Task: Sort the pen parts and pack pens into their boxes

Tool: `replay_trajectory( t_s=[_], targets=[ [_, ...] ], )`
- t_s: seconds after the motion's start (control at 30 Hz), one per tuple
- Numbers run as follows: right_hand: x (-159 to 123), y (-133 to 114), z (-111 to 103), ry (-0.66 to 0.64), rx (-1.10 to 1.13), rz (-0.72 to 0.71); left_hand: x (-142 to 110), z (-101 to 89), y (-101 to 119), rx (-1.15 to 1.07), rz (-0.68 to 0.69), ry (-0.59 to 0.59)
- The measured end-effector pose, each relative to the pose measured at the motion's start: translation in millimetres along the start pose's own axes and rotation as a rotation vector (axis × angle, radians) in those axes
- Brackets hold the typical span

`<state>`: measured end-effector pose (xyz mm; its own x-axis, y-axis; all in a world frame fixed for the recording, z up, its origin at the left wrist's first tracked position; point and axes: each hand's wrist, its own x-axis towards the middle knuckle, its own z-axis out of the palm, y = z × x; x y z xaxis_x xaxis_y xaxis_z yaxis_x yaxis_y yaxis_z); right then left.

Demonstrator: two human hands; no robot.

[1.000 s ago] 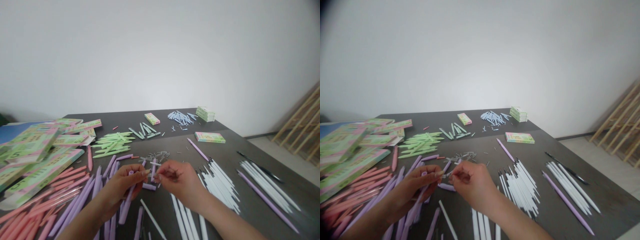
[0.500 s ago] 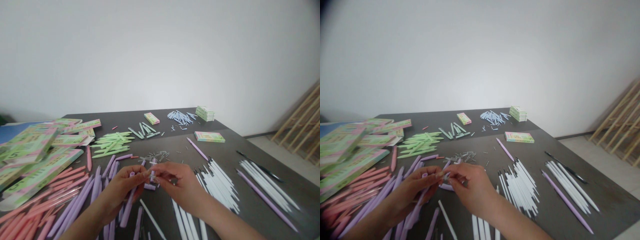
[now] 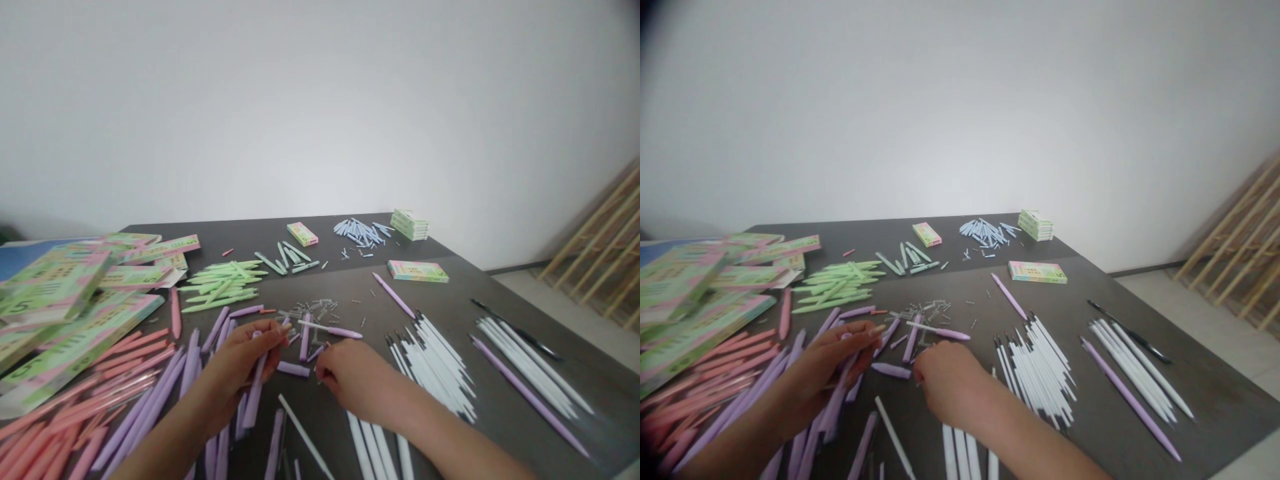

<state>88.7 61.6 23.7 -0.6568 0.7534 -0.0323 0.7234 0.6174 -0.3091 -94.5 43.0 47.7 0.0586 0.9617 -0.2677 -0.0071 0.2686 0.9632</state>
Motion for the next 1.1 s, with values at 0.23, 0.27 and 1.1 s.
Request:
replay_trajectory(
  t_s=[0.23, 0.27, 1.1],
  targets=[
    [1.6, 1.6, -1.8, 0.023, 0.012, -0.022, 0.0, 0.3, 0.2, 0.000, -0.014, -0.001],
    [1.8, 3.7, -2.3, 0.043, 0.022, -0.008, 0.2, -0.2, -0.4, 0.003, -0.011, 0.000],
    [0.2, -4.0, -13.8, 0.277, 0.352, -0.034, 3.3, -1.9, -7.0, 0.082, -0.040, -0.039]
  ],
)
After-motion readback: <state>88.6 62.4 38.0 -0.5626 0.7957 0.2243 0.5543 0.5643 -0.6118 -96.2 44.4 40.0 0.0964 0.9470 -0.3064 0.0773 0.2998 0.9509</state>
